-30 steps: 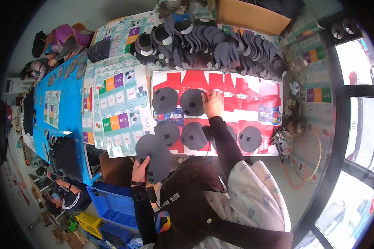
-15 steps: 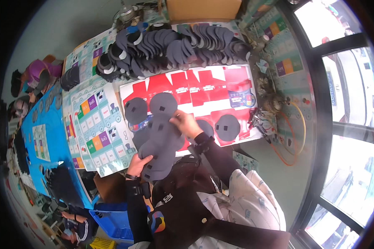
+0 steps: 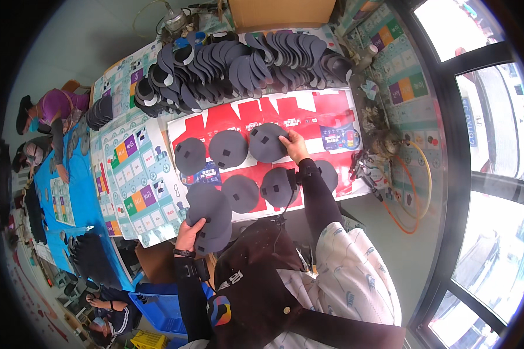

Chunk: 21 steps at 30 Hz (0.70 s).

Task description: The recorder applies glue to circular shoe component pieces using a handheld glue dispenser and organizes them on a work surface.

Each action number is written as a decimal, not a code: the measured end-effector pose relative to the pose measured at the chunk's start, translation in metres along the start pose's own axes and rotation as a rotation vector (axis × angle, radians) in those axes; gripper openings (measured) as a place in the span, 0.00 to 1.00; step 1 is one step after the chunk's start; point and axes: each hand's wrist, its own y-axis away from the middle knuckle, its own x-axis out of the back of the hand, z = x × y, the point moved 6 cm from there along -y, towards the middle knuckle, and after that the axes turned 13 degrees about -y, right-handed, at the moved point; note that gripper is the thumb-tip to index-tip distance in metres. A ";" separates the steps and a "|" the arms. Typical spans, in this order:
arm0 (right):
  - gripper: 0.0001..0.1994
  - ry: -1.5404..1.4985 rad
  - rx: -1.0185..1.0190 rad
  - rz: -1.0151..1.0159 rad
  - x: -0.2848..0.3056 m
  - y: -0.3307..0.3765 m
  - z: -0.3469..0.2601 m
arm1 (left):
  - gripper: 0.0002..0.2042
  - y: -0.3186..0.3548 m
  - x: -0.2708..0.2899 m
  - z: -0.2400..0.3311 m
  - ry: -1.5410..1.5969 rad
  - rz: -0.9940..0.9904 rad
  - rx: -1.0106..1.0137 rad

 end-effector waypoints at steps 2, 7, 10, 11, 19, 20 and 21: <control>0.09 -0.054 0.004 -0.028 0.007 -0.009 0.011 | 0.17 -0.003 -0.009 0.007 0.005 -0.014 -0.010; 0.19 0.647 0.301 0.270 0.003 0.010 -0.044 | 0.16 -0.014 -0.018 0.012 0.006 0.008 -0.001; 0.30 -0.074 -0.223 -0.191 -0.072 0.067 -0.067 | 0.15 -0.026 -0.029 0.024 -0.154 0.103 -0.055; 0.36 -0.114 -0.339 -0.399 -0.083 0.084 -0.054 | 0.15 -0.034 -0.042 0.027 -0.157 0.071 -0.063; 0.13 0.139 -0.059 -0.257 -0.024 0.073 -0.062 | 0.15 -0.043 -0.082 0.055 -0.432 -0.053 -0.158; 0.13 -0.029 -0.167 -0.116 0.007 0.060 -0.062 | 0.14 -0.043 -0.076 0.047 -0.375 -0.034 -0.102; 0.11 -0.017 -0.024 -0.038 0.047 0.039 -0.056 | 0.14 -0.040 -0.070 0.044 -0.324 -0.019 -0.050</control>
